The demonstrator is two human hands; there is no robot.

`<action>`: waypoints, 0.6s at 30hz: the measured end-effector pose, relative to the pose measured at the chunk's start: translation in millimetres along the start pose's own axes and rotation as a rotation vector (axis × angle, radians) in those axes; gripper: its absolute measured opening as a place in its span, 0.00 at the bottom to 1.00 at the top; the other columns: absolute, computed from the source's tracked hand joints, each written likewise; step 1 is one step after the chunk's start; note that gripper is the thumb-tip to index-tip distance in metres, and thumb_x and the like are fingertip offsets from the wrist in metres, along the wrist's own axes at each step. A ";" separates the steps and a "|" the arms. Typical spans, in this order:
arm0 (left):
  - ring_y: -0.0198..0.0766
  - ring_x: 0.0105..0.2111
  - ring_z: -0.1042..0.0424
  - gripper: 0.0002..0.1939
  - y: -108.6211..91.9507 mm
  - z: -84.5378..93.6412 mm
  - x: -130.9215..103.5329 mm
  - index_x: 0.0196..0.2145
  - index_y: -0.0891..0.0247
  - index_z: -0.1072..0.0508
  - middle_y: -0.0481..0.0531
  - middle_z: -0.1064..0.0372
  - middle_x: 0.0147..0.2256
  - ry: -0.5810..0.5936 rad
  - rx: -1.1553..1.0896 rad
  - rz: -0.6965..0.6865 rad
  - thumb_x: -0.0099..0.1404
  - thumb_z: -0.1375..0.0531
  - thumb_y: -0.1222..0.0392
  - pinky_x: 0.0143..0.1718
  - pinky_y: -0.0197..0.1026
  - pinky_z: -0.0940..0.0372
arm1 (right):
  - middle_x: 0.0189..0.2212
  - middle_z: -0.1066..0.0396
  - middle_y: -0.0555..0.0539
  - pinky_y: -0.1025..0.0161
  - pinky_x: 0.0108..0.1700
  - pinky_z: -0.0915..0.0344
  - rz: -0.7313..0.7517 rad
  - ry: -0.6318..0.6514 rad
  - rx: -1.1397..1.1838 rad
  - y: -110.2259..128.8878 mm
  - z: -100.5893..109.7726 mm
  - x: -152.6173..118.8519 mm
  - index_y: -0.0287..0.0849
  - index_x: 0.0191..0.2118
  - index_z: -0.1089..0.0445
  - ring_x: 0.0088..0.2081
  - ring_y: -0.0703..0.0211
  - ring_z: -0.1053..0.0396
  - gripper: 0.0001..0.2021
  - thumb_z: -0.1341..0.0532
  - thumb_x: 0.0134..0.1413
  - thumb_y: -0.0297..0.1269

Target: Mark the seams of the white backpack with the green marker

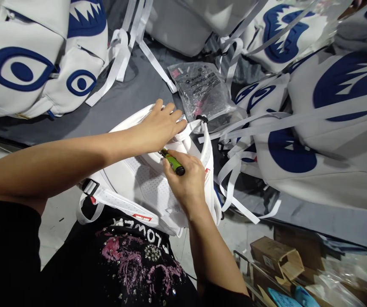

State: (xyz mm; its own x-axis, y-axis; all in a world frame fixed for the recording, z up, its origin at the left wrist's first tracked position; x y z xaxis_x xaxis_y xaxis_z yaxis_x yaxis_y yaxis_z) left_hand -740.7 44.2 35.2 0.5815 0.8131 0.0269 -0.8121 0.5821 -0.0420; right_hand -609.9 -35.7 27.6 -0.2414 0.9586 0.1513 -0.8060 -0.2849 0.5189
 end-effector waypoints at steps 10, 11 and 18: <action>0.62 0.65 0.46 0.41 7.0 8.5 3.7 0.68 0.58 0.44 0.63 0.45 0.67 0.159 0.003 -0.027 0.59 0.35 0.60 0.61 0.63 0.49 | 0.37 0.19 0.41 0.47 0.48 0.32 -0.020 0.013 0.001 -3.9 5.6 -2.9 0.42 0.44 0.21 0.39 0.47 0.23 0.13 0.41 0.58 0.37; 0.64 0.66 0.48 0.46 10.1 11.8 3.6 0.69 0.56 0.47 0.63 0.50 0.69 0.219 0.004 -0.020 0.57 0.33 0.58 0.61 0.64 0.48 | 0.37 0.19 0.42 0.47 0.48 0.32 -0.014 -0.006 0.018 -5.0 6.0 -4.4 0.42 0.44 0.21 0.39 0.47 0.23 0.13 0.41 0.58 0.37; 0.71 0.68 0.55 0.65 12.1 32.9 -2.6 0.73 0.50 0.70 0.64 0.78 0.74 0.453 0.060 0.162 0.52 0.29 0.56 0.57 0.65 0.38 | 0.42 0.18 0.46 0.50 0.51 0.34 0.028 -0.126 0.291 0.0 -14.1 -3.0 0.45 0.46 0.22 0.41 0.52 0.22 0.12 0.38 0.58 0.37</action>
State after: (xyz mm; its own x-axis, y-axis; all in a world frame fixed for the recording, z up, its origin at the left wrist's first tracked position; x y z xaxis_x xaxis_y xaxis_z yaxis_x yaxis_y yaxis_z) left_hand -753.7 49.3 67.5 0.3998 0.8180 -0.4135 -0.8875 0.4582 0.0484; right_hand -616.7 -38.6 15.3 -0.1777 0.9486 0.2621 -0.6074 -0.3152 0.7291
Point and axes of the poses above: each hand's wrist, its own x-axis towards the middle knuckle, its own z-axis out of the back of the hand, y = z × x, the point moved 3 cm from there along x, towards the middle knuckle
